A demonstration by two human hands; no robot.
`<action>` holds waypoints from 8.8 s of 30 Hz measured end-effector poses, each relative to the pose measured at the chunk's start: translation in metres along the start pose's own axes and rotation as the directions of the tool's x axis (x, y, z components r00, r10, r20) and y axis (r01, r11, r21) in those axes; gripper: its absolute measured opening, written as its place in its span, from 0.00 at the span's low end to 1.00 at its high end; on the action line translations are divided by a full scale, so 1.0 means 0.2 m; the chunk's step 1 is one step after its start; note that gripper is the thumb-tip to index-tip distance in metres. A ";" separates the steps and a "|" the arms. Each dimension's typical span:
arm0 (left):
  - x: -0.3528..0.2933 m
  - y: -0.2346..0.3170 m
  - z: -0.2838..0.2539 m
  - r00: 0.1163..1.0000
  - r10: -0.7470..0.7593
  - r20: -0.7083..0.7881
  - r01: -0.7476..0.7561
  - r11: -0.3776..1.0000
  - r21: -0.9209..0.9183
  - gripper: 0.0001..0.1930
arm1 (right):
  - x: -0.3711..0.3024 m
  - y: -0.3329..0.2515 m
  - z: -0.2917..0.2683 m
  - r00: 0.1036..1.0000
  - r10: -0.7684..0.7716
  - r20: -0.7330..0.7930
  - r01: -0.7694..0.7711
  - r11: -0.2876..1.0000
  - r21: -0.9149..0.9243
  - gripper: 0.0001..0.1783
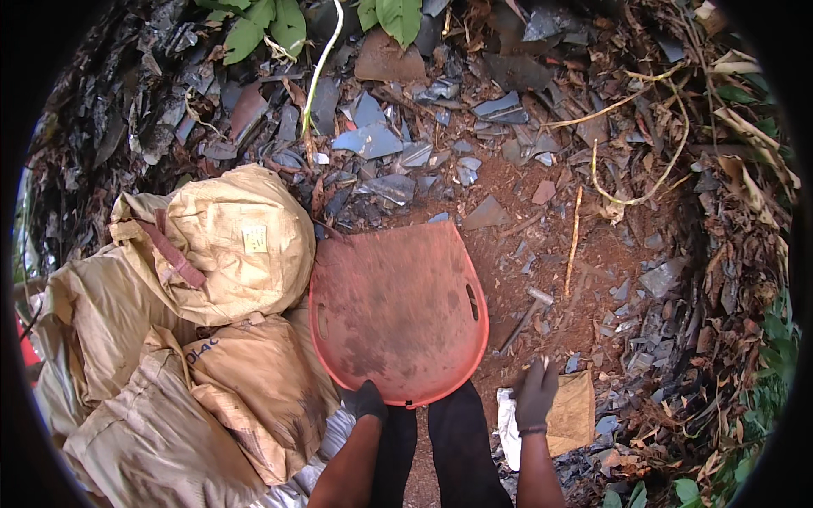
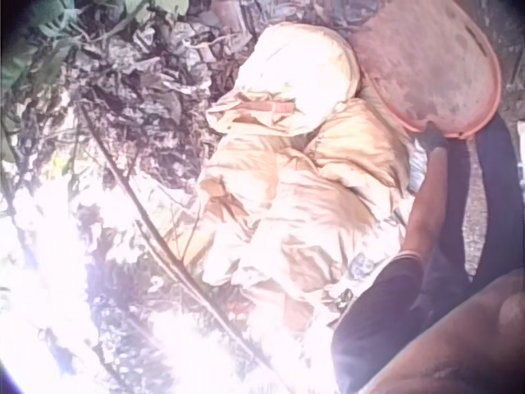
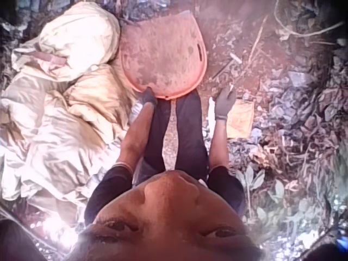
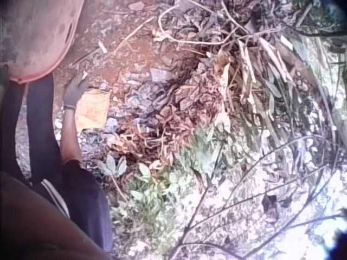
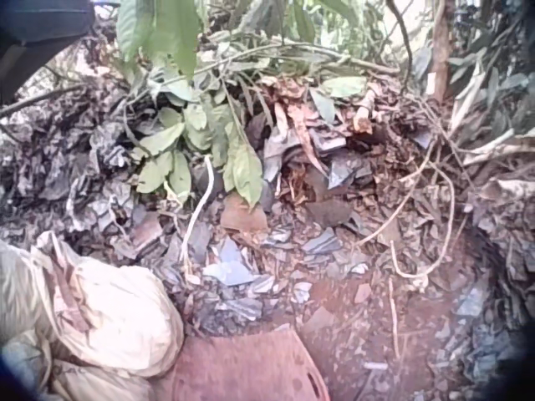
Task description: The person collects dark rock fragments from the ground into a red basin, then pours them into a large sack among many others. The person repeats this process, gathering more rocks and transferring them into the sack.
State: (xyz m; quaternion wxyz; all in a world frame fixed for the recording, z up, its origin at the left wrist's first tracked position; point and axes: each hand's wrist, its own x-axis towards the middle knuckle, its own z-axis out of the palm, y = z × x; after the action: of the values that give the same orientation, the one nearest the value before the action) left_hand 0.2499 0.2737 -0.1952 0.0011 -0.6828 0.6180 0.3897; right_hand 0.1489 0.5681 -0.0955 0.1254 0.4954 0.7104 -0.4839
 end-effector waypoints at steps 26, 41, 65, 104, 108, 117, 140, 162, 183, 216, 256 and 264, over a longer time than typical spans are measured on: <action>-0.04 0.08 0.07 0.995 -0.086 -0.055 0.098 0.949 0.299 0.36 | -0.21 -0.70 0.84 0.914 0.194 0.357 -0.325 0.877 0.353 0.17; -0.06 0.04 0.15 0.999 -0.028 -0.031 0.032 0.989 0.144 0.34 | 0.99 -0.78 1.39 0.976 -0.099 -0.192 0.124 0.985 0.123 0.17; -0.25 0.42 0.17 0.983 -0.082 0.162 0.150 0.869 -0.471 0.42 | -0.03 -0.65 1.14 0.834 0.171 0.525 -0.280 0.950 0.136 0.11; -0.17 0.26 0.22 0.850 -0.145 0.507 0.496 0.545 -0.676 0.40 | 0.62 -0.98 1.75 0.564 -0.520 0.641 0.800 0.151 -0.581 0.23; -0.12 0.08 0.21 0.843 -0.225 0.489 0.528 0.524 -0.668 0.34 | 0.44 -0.66 1.63 0.516 -0.354 0.780 0.853 0.134 -0.504 0.20; -0.15 0.00 0.22 0.789 -0.260 0.557 0.589 0.577 -0.565 0.33 | -0.04 -0.36 1.21 0.668 -0.393 0.632 0.744 0.341 -0.575 0.18; 0.48 1.84 0.26 0.498 0.862 -0.093 -0.659 0.446 0.606 0.38 | 0.56 -1.05 1.74 0.711 -0.396 0.581 0.656 0.075 -0.751 0.21; -0.20 -0.11 0.22 0.847 -0.323 0.421 0.523 0.646 -0.556 0.32 | 0.73 -1.33 1.68 0.694 -0.417 0.586 0.678 0.105 -0.728 0.21; -0.13 0.33 0.09 0.939 -0.199 0.279 0.225 0.972 -0.064 0.28 | 0.58 -1.33 1.64 0.575 -0.401 0.713 0.777 -0.006 -0.630 0.22; -0.16 0.18 0.16 0.981 -0.119 0.152 0.133 0.987 -0.089 0.28 | -0.08 -0.84 1.53 0.600 -0.193 0.777 0.744 -0.223 -0.630 0.19; -0.16 0.19 0.15 0.982 -0.115 0.148 0.130 0.987 -0.099 0.26 | 0.30 -0.53 1.36 0.486 -0.351 0.800 0.868 0.087 -0.489 0.18; -0.18 0.13 0.20 0.985 -0.088 0.152 0.120 0.968 -0.222 0.29 | -0.41 -0.44 0.66 0.684 -0.086 0.724 0.724 0.205 -0.659 0.16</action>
State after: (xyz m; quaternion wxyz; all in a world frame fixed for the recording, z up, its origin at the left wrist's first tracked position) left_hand 0.2096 0.3168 -0.1913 -0.0140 -0.6807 0.5304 0.5051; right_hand 0.0766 0.4097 -0.0574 0.4354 -0.0480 0.8904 -0.1237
